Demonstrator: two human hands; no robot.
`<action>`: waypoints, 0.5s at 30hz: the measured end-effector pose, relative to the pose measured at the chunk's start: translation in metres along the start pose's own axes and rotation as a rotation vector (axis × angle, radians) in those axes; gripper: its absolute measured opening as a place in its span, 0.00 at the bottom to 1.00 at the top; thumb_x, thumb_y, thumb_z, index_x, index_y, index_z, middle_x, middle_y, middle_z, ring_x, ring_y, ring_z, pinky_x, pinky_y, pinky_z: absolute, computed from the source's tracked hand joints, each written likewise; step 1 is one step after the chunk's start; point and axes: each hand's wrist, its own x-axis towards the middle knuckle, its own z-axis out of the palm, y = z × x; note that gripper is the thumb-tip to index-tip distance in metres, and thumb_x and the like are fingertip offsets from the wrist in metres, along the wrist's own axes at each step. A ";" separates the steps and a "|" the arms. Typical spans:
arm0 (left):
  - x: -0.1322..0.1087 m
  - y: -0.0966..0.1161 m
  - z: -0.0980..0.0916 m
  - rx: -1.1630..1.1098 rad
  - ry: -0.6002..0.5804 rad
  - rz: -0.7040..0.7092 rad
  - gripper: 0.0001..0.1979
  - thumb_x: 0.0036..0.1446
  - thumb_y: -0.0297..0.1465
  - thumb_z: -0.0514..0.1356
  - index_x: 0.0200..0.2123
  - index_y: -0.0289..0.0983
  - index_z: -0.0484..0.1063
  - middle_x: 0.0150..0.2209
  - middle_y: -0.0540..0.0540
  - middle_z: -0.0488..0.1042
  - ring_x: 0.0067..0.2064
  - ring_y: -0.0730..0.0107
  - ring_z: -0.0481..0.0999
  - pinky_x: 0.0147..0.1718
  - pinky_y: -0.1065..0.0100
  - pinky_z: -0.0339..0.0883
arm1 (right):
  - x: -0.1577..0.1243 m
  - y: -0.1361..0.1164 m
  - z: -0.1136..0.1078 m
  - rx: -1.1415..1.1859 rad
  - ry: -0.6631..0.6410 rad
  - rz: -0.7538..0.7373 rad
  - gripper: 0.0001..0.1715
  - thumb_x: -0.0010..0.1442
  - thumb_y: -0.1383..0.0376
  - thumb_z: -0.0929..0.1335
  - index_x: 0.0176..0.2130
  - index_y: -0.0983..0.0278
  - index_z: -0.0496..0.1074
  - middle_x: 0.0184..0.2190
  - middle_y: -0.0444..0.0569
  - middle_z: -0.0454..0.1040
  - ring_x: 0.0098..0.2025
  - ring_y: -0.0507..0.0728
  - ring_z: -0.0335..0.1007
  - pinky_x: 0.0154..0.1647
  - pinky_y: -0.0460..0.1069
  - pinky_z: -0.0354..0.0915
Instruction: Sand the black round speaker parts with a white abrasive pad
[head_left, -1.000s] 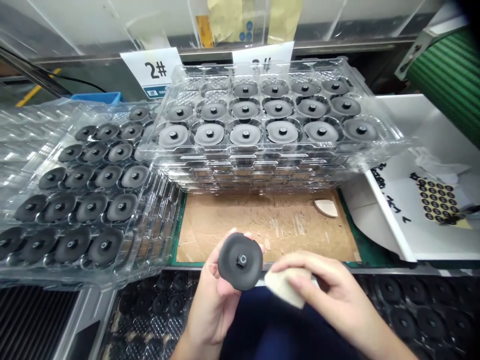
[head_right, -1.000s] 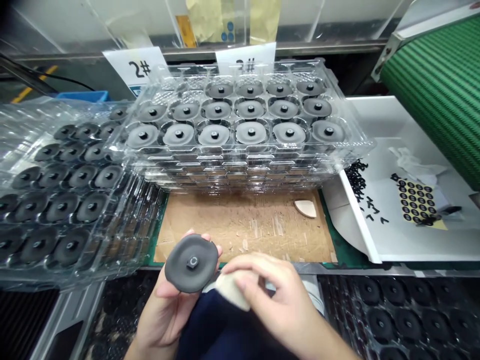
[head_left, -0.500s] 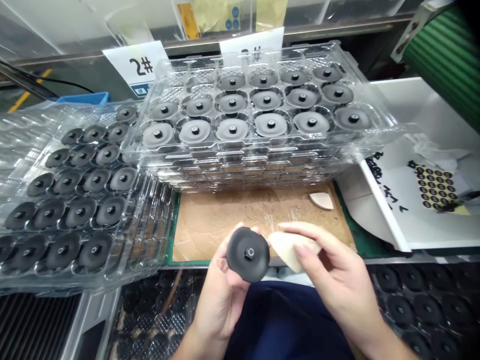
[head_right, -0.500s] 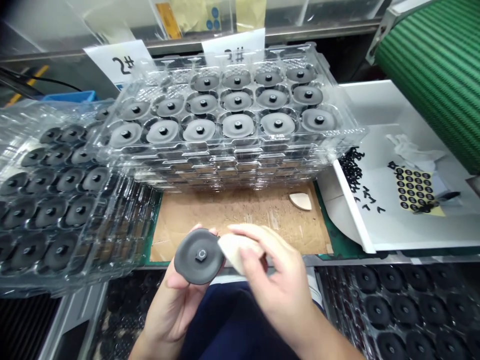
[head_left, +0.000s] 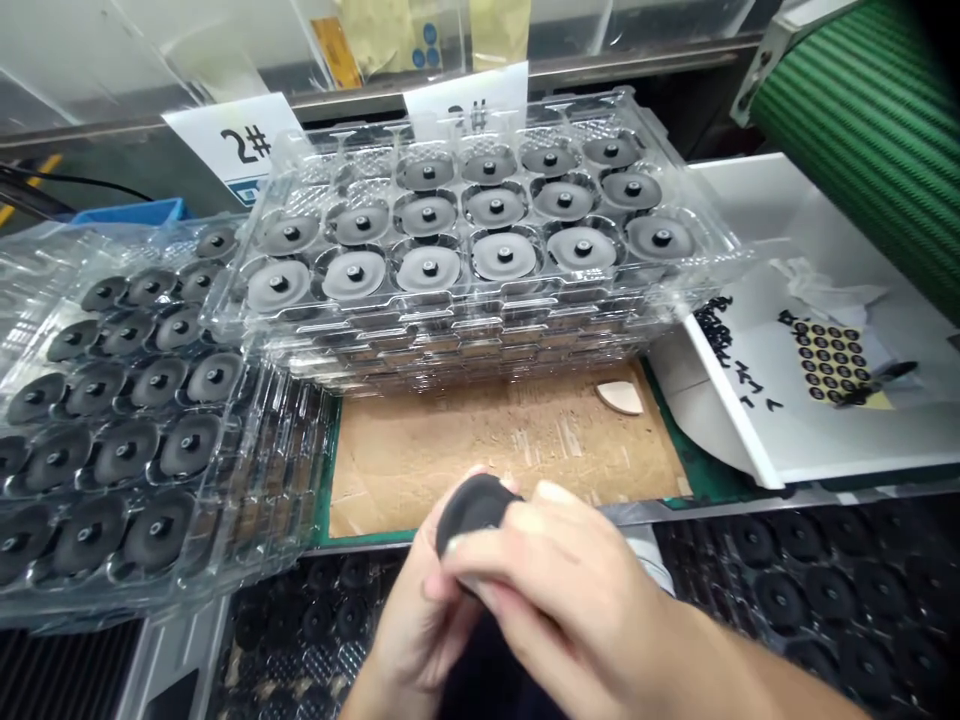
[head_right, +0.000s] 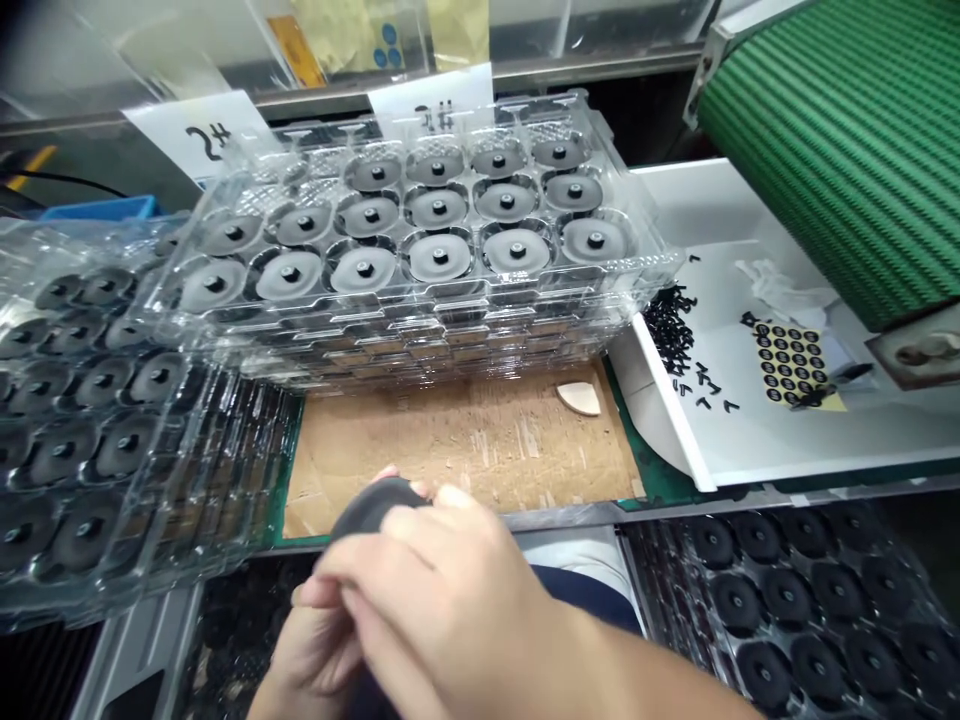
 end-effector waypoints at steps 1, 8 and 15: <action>0.001 0.002 0.000 -0.013 -0.022 0.016 0.25 0.37 0.36 0.72 0.42 0.44 0.76 0.44 0.49 0.78 0.47 0.64 0.75 0.48 0.71 0.67 | -0.006 0.001 -0.004 0.029 -0.041 0.031 0.12 0.61 0.73 0.60 0.40 0.66 0.70 0.30 0.46 0.74 0.30 0.52 0.67 0.33 0.48 0.59; 0.006 -0.001 0.003 0.004 -0.132 -0.025 0.28 0.36 0.40 0.71 0.43 0.40 0.75 0.40 0.46 0.78 0.43 0.63 0.75 0.44 0.69 0.68 | -0.007 0.003 -0.019 -0.314 0.097 0.057 0.13 0.64 0.71 0.59 0.41 0.67 0.72 0.26 0.47 0.71 0.28 0.54 0.62 0.30 0.50 0.54; 0.002 0.005 0.003 0.118 -0.147 -0.063 0.24 0.34 0.44 0.71 0.35 0.35 0.78 0.31 0.46 0.77 0.44 0.51 0.75 0.46 0.56 0.67 | 0.015 0.006 -0.018 -0.154 -0.096 -0.022 0.17 0.66 0.69 0.57 0.40 0.62 0.74 0.28 0.45 0.70 0.29 0.52 0.61 0.31 0.50 0.54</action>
